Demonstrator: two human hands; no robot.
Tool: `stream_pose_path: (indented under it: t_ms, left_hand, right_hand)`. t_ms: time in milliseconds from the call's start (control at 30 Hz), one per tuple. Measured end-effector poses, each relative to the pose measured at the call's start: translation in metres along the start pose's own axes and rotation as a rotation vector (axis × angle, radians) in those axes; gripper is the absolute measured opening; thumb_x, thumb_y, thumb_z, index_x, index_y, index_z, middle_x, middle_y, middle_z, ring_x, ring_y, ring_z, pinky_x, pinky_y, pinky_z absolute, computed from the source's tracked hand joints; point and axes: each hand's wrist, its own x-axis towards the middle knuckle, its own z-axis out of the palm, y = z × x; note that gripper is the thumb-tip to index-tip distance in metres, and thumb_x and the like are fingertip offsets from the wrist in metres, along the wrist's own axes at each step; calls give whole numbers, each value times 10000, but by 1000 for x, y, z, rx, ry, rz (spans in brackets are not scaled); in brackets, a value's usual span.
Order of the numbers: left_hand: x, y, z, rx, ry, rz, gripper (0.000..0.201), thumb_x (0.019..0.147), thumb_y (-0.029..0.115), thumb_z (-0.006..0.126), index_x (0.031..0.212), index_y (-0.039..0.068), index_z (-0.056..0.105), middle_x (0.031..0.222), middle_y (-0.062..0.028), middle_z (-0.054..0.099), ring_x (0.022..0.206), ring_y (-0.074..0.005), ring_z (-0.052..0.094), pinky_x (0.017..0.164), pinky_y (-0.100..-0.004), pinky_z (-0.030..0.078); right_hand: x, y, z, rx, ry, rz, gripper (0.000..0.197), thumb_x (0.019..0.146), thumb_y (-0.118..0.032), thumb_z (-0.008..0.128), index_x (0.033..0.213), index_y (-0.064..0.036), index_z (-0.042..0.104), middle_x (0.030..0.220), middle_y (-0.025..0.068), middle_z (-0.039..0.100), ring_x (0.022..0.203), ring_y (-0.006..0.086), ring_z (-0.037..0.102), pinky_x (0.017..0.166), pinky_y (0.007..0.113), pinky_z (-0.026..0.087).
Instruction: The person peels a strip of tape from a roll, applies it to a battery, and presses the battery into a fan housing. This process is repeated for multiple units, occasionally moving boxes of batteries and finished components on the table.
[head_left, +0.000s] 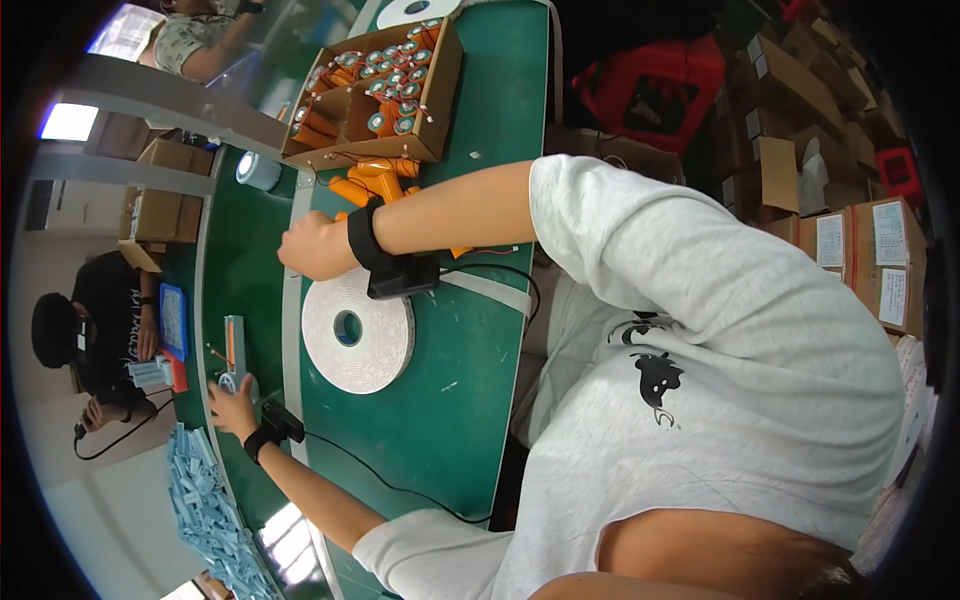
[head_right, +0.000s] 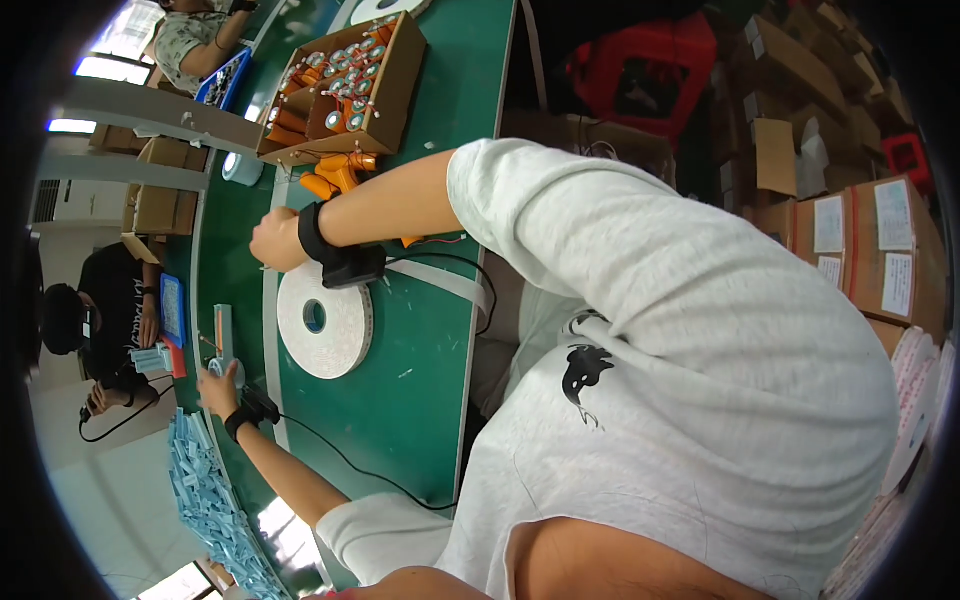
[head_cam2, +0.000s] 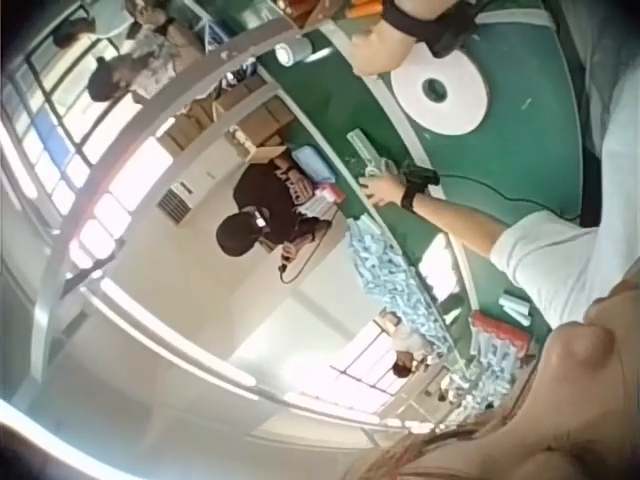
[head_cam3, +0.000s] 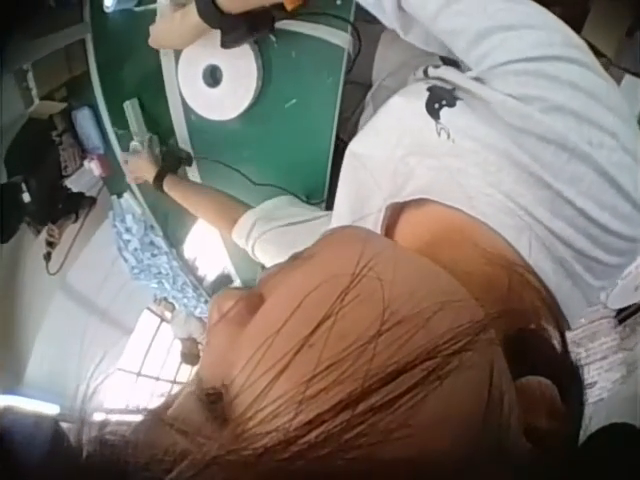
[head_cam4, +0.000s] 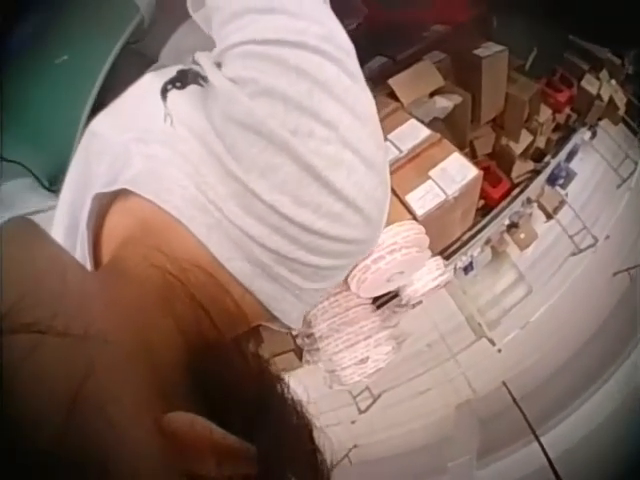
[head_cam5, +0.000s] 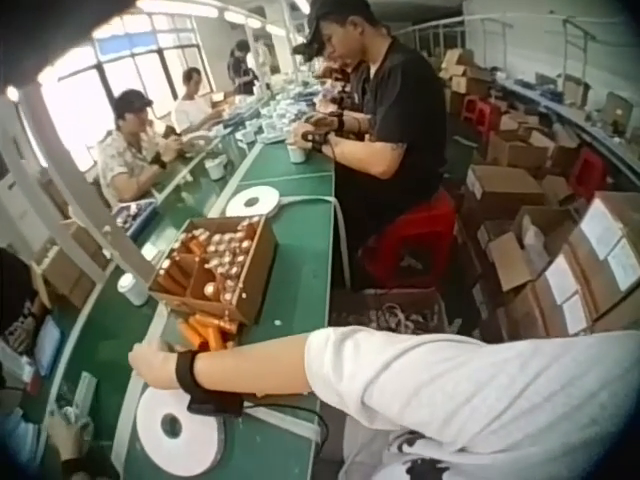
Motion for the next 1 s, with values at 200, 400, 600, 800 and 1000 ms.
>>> stream_pose_path:
  t_ms: [200,400,600,800,1000]
  left_hand:
    - [-142,106,-86,-469,-204,815,790,591,396,760,1155,-34,412,1185,-201,406,1115,-380,357,920,-463,291]
    - [-177,101,-52,-353,-86,553,755,590,366,763,1129,-40,425,1143,-195,420,1095,-354,344,906,-470,260]
    - [-187,99,-48,-485,108,540,749,586,317,768,1133,-58,419,1121,-210,408,1052,-357,360,880,-463,299]
    - [-176,56,-64,-809,210,18,875,556,287,786,1224,-57,337,1145,-256,369,1052,-370,366,853,-441,370]
    - [-187,60,-62,-721,187,-6,995,527,300,804,1276,-71,264,1174,-242,355,1074,-370,377,897,-416,381]
  right_hand:
    - [7,40,-30,474,16,-25,200,687,-156,571,720,40,585,664,165,588,620,279,597,517,338,458]
    - [-69,10,-86,673,-150,99,511,619,-410,696,703,72,548,578,161,521,547,253,537,510,375,433]
    - [-121,-11,-27,826,90,87,426,651,-333,686,646,59,522,559,169,533,503,270,531,501,342,424]
    - [-159,-35,-52,793,16,-92,228,671,-172,645,638,24,535,564,134,534,494,273,515,490,346,404]
    - [-164,-5,-85,902,-193,3,214,745,-199,612,737,8,561,622,102,552,539,159,506,514,278,398]
